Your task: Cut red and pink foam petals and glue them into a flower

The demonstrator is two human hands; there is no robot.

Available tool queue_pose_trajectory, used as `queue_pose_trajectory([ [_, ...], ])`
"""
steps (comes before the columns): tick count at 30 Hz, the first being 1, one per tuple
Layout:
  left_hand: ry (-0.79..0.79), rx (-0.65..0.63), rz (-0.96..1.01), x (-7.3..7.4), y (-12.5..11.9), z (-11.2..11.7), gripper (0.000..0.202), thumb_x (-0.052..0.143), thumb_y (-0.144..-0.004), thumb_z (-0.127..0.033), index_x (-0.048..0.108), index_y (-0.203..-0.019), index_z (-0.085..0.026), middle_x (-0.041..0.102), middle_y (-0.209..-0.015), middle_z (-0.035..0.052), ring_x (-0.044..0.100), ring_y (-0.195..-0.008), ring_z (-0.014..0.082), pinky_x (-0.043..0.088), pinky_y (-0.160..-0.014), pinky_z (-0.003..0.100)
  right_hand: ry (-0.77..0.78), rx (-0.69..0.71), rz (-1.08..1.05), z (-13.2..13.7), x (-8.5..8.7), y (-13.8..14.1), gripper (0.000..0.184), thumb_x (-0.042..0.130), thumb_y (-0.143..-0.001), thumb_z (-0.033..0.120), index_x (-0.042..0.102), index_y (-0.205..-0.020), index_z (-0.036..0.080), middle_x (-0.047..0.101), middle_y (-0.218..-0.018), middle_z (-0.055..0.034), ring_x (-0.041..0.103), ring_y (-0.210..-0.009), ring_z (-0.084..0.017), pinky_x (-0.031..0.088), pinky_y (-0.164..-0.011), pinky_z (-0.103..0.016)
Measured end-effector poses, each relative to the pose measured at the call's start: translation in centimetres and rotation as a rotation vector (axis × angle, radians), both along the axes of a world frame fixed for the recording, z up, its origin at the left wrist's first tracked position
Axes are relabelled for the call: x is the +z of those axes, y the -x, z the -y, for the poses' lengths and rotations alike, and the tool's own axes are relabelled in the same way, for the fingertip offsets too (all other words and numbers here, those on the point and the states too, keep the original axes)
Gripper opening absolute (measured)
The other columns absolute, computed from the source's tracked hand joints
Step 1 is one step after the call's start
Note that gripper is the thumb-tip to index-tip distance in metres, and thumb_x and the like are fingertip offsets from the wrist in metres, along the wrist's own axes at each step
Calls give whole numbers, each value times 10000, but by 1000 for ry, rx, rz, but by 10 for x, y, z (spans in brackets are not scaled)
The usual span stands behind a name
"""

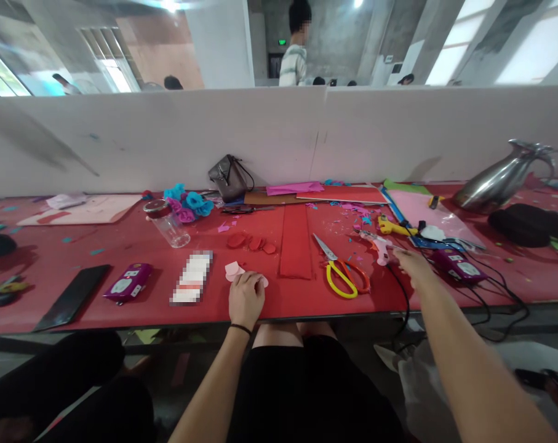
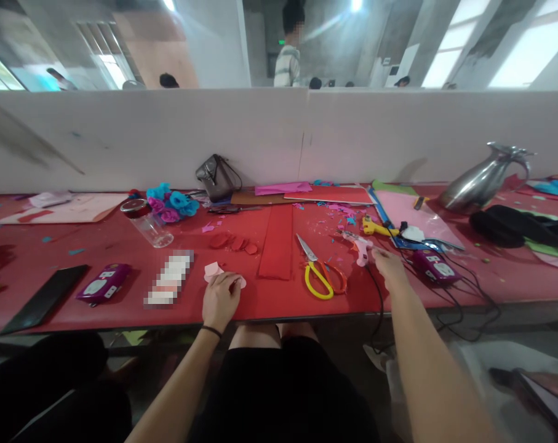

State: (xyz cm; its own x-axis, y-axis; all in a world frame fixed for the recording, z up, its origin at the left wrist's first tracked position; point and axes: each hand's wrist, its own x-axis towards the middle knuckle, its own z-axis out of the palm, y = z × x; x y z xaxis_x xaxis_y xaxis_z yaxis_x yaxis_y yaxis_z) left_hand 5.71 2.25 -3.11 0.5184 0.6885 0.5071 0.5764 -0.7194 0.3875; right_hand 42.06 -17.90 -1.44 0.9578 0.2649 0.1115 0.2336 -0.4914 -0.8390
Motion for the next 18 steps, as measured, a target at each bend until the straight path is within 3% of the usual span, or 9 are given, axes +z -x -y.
queue_pose_trajectory([
  [4, 0, 1, 15, -2, 0, 0, 247, 479, -843, -215, 723, -875, -192, 714, -952, 111, 606, -888, 270, 490, -853, 432, 91, -77, 167, 6, -1, 44, 208, 602, -668, 267, 676, -849, 195, 681, -884, -125, 571, -906, -303, 427, -776, -410],
  [6, 3, -3, 23, -2, 0, 0, 237, 491, -838, -213, 725, -873, -199, 714, -952, 107, 608, -891, 266, 491, -857, 433, 130, 57, 411, 0, -5, 79, 219, 534, -753, 280, 663, -909, 195, 680, -892, -127, 574, -879, -293, 428, -805, -428],
  [9, 10, -1, 32, -3, 0, 0, 215, 514, -826, -213, 724, -869, -208, 714, -960, 101, 610, -895, 262, 488, -870, 436, 147, 393, 643, -18, -17, 129, 240, 516, -828, 332, 648, -984, 205, 665, -993, -130, 575, -932, -285, 430, -861, -440],
  [11, 15, 1, 27, -2, 0, 0, 205, 523, -818, -201, 722, -867, -206, 713, -965, 97, 611, -900, 258, 487, -874, 428, 173, 469, 699, -30, -25, 149, 245, 497, -847, 293, 639, -1023, 200, 653, -1042, -137, 573, -979, -292, 429, -879, -460],
  [14, 23, -8, 20, -1, 1, 0, 199, 531, -806, -178, 720, -863, -208, 712, -958, 88, 614, -892, 249, 488, -872, 419, 159, 483, 719, -44, -35, 156, 252, 467, -857, 233, 637, -1037, 184, 645, -1047, -151, 581, -985, -297, 457, -852, -460],
  [18, 18, -3, 24, -1, 1, 0, 202, 533, -814, -189, 723, -874, -221, 711, -961, 85, 610, -889, 253, 493, -864, 423, 125, 523, 723, -57, -38, 143, 248, 468, -873, 248, 644, -1033, 177, 640, -1046, -163, 591, -964, -296, 473, -848, -459],
])
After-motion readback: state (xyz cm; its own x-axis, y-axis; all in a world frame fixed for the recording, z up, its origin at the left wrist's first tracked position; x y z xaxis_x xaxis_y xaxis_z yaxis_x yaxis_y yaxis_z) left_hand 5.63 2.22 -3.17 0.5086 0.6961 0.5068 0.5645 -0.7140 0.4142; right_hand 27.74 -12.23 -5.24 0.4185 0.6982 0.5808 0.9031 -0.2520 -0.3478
